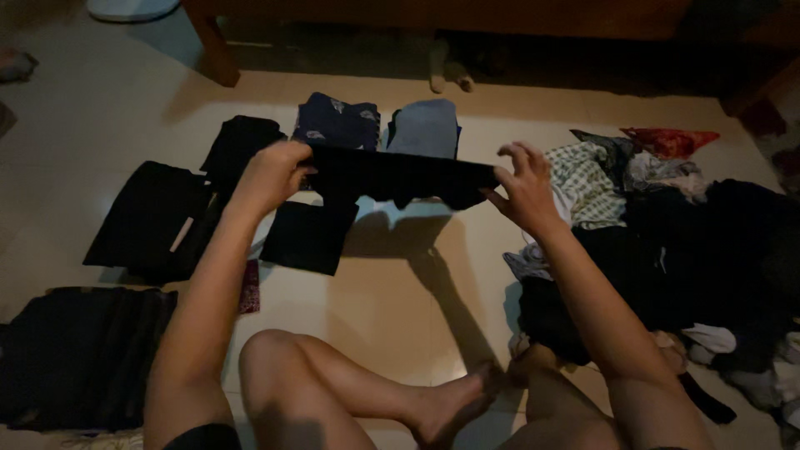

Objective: The person folds a pair of black boxer briefs by hand on the floor, smoothing the fabric and folding the sides toward the center, then picks up a black shirt to continue folding laundry.

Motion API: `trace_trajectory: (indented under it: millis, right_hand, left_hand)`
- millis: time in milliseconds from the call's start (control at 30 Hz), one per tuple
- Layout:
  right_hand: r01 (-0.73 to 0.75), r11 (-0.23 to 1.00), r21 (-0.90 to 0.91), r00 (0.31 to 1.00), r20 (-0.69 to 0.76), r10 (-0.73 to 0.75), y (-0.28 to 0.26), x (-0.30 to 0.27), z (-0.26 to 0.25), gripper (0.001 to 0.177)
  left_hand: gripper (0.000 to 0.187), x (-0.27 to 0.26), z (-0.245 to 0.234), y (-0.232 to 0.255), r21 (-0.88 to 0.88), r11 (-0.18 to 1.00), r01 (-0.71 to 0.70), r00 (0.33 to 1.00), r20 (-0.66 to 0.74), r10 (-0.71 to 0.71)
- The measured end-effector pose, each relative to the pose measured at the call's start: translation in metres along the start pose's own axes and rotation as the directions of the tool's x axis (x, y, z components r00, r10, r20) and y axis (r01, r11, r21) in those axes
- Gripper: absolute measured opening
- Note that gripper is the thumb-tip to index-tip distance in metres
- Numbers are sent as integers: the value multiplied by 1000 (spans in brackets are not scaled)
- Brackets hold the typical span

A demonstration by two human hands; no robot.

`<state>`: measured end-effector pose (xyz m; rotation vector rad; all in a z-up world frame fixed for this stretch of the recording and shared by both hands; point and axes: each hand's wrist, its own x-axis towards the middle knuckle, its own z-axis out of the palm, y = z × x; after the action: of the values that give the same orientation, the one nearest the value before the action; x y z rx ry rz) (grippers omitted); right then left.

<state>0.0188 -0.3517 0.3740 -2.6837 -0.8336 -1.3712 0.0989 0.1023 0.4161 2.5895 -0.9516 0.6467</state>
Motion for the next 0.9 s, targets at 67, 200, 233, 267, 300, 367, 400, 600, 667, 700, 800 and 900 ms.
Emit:
trace_trajectory:
  millis: [67, 200, 233, 267, 300, 367, 400, 600, 667, 700, 800, 900]
  right_hand:
    - [-200, 935, 293, 967, 211, 141, 0, 9, 3, 27]
    - [-265, 848, 459, 955, 245, 166, -3, 3, 1, 24]
    - [-273, 856, 440, 949, 270, 164, -1, 3, 0, 24]
    - [-280, 863, 421, 942, 294, 162, 4, 3, 1, 24]
    - [-282, 871, 402, 936, 316, 157, 10, 3, 2, 24]
    - [-283, 905, 319, 937, 294, 189, 22, -2, 4, 30]
    - [-282, 918, 278, 937, 284, 202, 27, -5, 5, 34]
    - [-444, 703, 555, 888, 164, 430, 27, -15, 16, 46]
    - [-560, 668, 490, 824, 244, 511, 25, -14, 9, 54]
    - [-613, 647, 454, 787, 279, 550, 24, -13, 6, 58]
    - [-466, 808, 359, 882, 113, 458, 22, -7, 1, 37]
    - [-417, 905, 86, 908, -9, 419, 22, -2, -1, 32]
  left_hand:
    - [22, -2, 9, 2, -107, 994, 34, 999, -14, -35]
    - [32, 1, 8, 16, -160, 985, -60, 992, -119, 41]
    - [34, 1, 6, 20, -166, 984, -63, 992, -117, 44]
    - [33, 3, 4, 24, -169, 984, -50, 994, -102, 33]
    - [33, 5, 2, 27, -170, 985, -37, 996, -89, 22]
    - [32, 6, 0, 32, -209, 978, -12, 998, -66, -2]
    - [32, 5, 0, 34, -248, 969, 1, 998, -55, -15]
    - [33, 4, 15, 41, -359, 934, -1, 999, -35, -12]
    - [38, 1, 21, 41, -346, 938, -32, 999, -38, 20]
    - [43, 1, 24, 40, -335, 940, -70, 997, -56, 54]
    - [46, -4, 40, 42, -321, 946, 43, 997, -42, -59]
    - [38, -11, 70, 40, -254, 962, 98, 981, -138, -137]
